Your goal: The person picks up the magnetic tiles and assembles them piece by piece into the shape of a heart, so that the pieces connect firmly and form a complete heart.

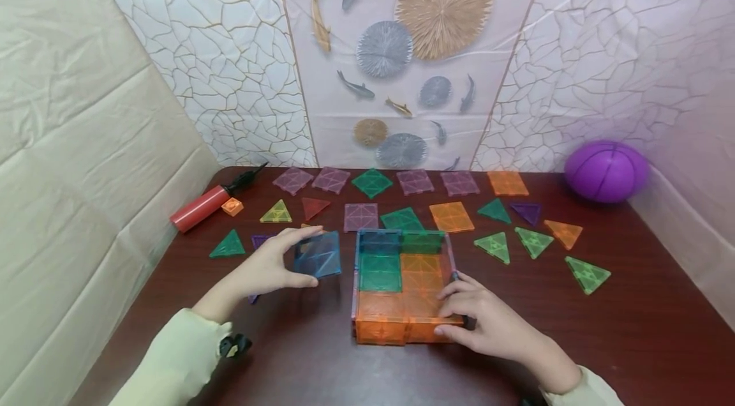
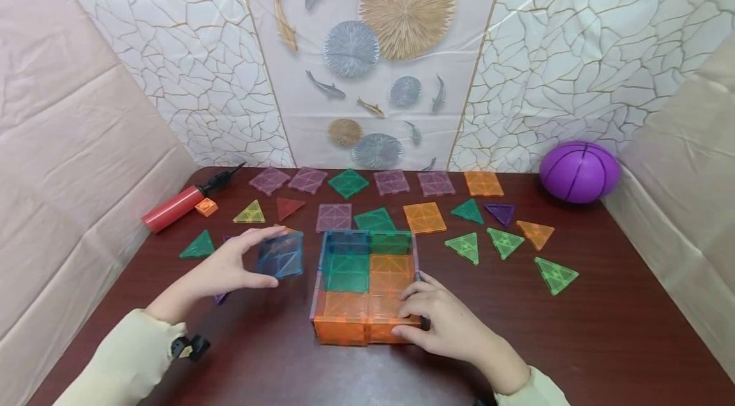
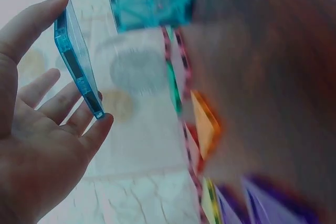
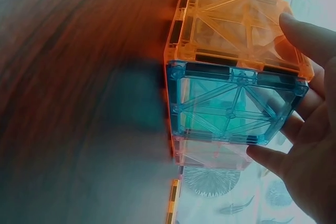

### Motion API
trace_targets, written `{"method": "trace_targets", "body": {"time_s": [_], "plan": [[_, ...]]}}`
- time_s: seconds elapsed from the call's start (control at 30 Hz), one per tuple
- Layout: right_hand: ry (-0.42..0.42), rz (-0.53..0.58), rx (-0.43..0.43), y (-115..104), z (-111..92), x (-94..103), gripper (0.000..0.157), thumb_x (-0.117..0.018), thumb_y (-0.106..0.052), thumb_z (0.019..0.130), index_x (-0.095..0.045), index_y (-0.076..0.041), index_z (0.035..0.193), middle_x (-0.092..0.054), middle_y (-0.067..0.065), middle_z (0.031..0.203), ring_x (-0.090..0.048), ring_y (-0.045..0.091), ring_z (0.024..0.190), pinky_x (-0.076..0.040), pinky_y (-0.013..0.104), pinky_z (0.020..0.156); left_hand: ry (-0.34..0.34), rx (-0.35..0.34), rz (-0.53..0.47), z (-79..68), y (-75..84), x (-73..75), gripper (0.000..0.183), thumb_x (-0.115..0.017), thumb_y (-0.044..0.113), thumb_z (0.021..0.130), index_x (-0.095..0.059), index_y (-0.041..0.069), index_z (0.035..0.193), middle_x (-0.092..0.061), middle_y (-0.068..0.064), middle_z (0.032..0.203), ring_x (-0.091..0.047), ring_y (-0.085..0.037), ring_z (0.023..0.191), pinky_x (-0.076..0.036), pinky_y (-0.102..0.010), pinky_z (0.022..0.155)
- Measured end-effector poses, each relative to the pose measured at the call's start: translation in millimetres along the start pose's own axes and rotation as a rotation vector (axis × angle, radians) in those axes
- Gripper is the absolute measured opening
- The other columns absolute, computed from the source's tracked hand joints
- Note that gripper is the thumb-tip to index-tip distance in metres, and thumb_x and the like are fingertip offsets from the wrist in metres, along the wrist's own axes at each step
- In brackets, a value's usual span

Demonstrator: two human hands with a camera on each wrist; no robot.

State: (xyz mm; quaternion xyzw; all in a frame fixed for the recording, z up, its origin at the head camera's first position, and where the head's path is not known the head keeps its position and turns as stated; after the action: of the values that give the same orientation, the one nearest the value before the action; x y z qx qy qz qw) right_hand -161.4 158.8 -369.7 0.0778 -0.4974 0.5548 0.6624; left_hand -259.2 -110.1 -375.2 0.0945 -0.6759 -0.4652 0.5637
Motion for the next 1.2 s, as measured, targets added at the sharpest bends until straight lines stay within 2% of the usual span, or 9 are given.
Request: {"method": "trace_targets", "body": {"time_s": [0.2, 0.37, 0.53, 0.8, 1.0, 1.1, 1.2], "plan": [[-0.013, 0.008, -0.027, 3, -1, -1.5, 0.005, -0.071, -0.028, 0.088, -0.07, -0.024, 0.085, -0.062, -0.02, 0.085, -0.06, 0.016, 0.094, -0.009, 0.018, 0.115, -0.037, -0.08, -0.042, 31.7, 24.6, -19.8, 0.081, -0.084, 0.025, 0.075, -0.044, 0.021, 0.145, -0.045, -0.008, 0.142, -0.04, -0.031, 0.129, -0.036, -0.06, 0.102], [-0.017, 0.009, -0.046, 5, -1, -1.4, 0.005, -0.072, -0.027, 0.088, -0.069, -0.026, 0.084, -0.061, -0.021, 0.084, -0.06, 0.016, 0.093, -0.009, 0.017, 0.114, -0.061, -0.129, -0.022, 54.1, 34.6, -35.8, 0.081, -0.084, 0.026, 0.074, -0.045, 0.02, 0.145, -0.046, -0.005, 0.142, -0.042, -0.026, 0.127, -0.037, -0.056, 0.103], [-0.017, 0.011, -0.048, 4, -1, -2.0, 0.006, -0.072, -0.027, 0.087, -0.068, -0.027, 0.084, -0.061, -0.021, 0.084, -0.06, 0.016, 0.093, -0.009, 0.017, 0.114, -0.098, -0.168, -0.01, 68.3, 42.0, -50.0, 0.081, -0.084, 0.023, 0.074, -0.044, 0.019, 0.145, -0.047, -0.003, 0.144, -0.041, -0.025, 0.128, -0.037, -0.055, 0.103], [-0.011, 0.012, -0.046, 3, -1, -2.6, 0.008, -0.074, -0.023, 0.086, -0.067, -0.027, 0.083, -0.061, -0.02, 0.084, -0.06, 0.016, 0.093, -0.01, 0.018, 0.115, -0.166, -0.157, -0.013, 80.2, 45.6, -67.1, 0.083, -0.084, 0.021, 0.075, -0.041, 0.02, 0.147, -0.048, -0.005, 0.142, -0.041, -0.023, 0.128, -0.037, -0.051, 0.104], [-0.017, 0.005, -0.05, 3, 0, -3.6, 0.006, -0.073, -0.025, 0.086, -0.068, -0.026, 0.083, -0.061, -0.02, 0.084, -0.06, 0.016, 0.093, -0.01, 0.017, 0.114, -0.168, -0.136, -0.004, 80.2, 42.1, -70.7, 0.083, -0.084, 0.023, 0.074, -0.042, 0.021, 0.146, -0.048, -0.003, 0.14, -0.043, -0.022, 0.124, -0.041, -0.049, 0.101], [-0.017, 0.003, -0.058, 3, 0, -3.3, 0.006, -0.073, -0.025, 0.086, -0.069, -0.026, 0.082, -0.061, -0.02, 0.084, -0.06, 0.016, 0.093, -0.01, 0.018, 0.115, -0.168, -0.142, -0.033, 80.6, 39.4, -72.6, 0.085, -0.083, 0.024, 0.075, -0.04, 0.019, 0.147, -0.042, -0.005, 0.146, -0.038, -0.024, 0.132, -0.036, -0.052, 0.105], [-0.025, 0.0, -0.063, 4, 1, -3.2, 0.006, -0.074, -0.025, 0.085, -0.069, -0.025, 0.083, -0.061, -0.02, 0.085, -0.06, 0.015, 0.093, -0.009, 0.017, 0.114, -0.175, -0.127, -0.113, 81.4, 32.6, -76.5, 0.088, -0.082, 0.02, 0.076, -0.034, 0.019, 0.15, -0.037, -0.007, 0.151, -0.034, -0.024, 0.138, -0.031, -0.052, 0.109]]}}
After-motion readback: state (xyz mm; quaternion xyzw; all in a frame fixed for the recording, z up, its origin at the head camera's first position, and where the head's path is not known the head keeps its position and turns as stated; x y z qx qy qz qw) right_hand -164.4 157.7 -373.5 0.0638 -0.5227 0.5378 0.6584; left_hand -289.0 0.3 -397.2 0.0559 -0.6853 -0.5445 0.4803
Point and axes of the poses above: each hand's wrist, its own z-axis towards the middle knuckle, its own x-axis out of the back of the hand, y = z × x, the point moved 10 cm from there along z, towards the middle knuckle
